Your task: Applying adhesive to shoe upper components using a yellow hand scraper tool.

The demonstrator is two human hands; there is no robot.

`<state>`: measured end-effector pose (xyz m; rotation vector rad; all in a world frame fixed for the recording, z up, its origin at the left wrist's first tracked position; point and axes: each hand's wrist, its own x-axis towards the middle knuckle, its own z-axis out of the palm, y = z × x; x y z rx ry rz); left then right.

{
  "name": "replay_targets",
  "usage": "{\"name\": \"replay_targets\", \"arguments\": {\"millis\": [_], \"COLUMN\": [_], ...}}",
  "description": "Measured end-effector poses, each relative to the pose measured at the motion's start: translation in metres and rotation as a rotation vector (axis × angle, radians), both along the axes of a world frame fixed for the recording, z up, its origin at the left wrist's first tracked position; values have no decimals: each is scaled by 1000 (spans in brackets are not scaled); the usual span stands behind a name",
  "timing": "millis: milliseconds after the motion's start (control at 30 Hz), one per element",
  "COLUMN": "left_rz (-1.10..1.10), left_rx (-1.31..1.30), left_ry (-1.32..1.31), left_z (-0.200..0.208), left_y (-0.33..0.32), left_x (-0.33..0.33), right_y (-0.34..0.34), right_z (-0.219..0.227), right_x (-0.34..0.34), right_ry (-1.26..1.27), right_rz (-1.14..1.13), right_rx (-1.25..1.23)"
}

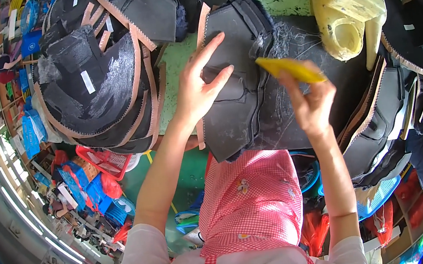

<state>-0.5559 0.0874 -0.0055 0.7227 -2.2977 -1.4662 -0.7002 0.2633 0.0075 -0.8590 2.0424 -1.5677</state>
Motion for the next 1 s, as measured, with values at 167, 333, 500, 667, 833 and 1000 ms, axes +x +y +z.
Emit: {"name": "replay_targets", "arguments": {"millis": [167,333,500,667,833,1000], "left_rz": [3,-21,-11,-13,-2,-59], "left_rx": [2,-64,-74,-157,-147,-130], "left_ry": [-9,55,64,118,125,69], "left_z": [1,-9,-13,-17,-20,-12], "left_y": [2,-1,0,3,6,3], "left_x": [-3,2,0,3,7,7], "right_y": [-2,28,29,68,88,68], "right_z": [-10,0,-12,-5,-4,6], "right_x": [-4,3,14,39,63,38], "right_ry": [196,-79,129,73,104,173], "right_rz": [10,232,296,463,545,269], "right_rx": [7,33,24,-65,51,25]}}
